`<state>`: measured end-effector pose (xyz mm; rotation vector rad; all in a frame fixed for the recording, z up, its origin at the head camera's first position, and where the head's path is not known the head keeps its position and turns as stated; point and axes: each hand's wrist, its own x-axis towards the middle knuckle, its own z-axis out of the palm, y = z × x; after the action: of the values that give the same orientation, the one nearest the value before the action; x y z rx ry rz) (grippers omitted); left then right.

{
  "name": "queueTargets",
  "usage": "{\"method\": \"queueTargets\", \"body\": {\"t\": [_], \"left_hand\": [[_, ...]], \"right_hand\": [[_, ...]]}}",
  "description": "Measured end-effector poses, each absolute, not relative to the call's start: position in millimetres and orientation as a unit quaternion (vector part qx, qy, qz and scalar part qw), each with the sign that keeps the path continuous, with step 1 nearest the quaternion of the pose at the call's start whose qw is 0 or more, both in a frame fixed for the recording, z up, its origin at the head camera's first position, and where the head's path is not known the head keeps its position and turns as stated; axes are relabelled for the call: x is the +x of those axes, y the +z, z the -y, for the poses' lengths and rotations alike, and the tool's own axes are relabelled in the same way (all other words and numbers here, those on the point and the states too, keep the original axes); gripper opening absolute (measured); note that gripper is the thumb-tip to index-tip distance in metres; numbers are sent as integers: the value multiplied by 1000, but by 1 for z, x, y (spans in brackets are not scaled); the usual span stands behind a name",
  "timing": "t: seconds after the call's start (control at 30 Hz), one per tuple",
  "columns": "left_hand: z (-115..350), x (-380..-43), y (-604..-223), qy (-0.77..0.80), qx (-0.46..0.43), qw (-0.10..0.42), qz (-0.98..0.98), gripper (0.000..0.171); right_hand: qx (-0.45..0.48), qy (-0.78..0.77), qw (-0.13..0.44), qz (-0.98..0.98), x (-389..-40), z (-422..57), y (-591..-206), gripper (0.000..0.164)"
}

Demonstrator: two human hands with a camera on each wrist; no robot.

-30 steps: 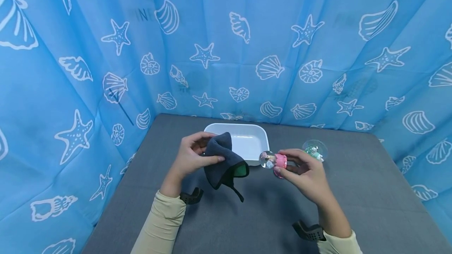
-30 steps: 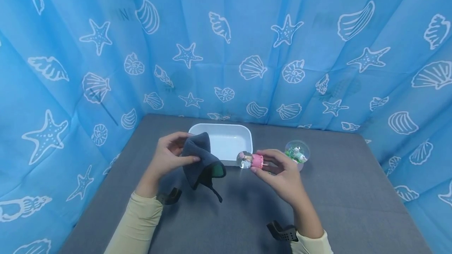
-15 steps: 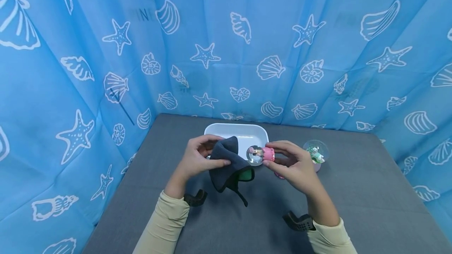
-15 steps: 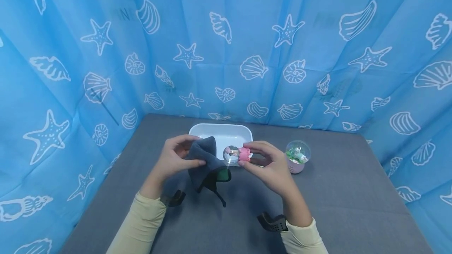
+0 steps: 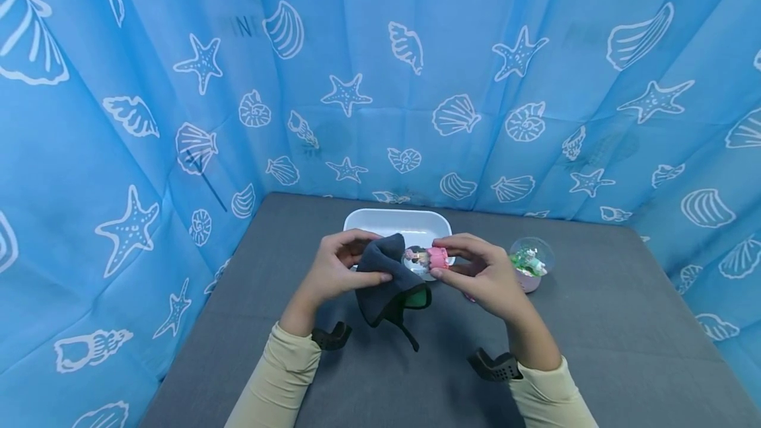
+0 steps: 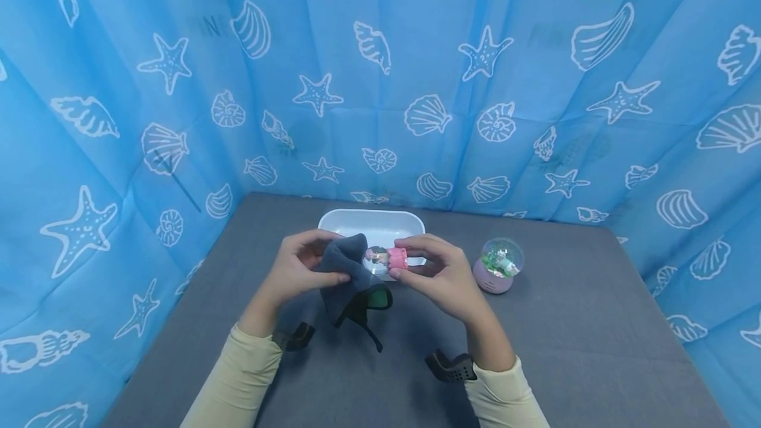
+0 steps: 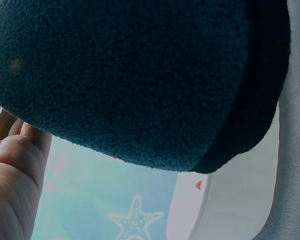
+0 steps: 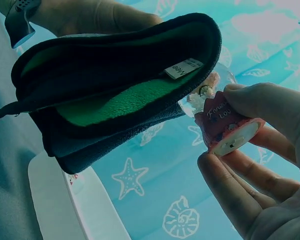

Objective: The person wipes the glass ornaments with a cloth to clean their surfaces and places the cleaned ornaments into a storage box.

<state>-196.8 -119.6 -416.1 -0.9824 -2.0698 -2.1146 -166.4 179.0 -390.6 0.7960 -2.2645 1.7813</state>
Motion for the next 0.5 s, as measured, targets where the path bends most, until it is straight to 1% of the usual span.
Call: {"method": "queueTargets", "body": {"t": [0.5], "left_hand": [[119, -199, -421, -673, -325, 21, 664, 52]], "right_hand": [[263, 597, 45, 756, -173, -170, -392, 37]]}}
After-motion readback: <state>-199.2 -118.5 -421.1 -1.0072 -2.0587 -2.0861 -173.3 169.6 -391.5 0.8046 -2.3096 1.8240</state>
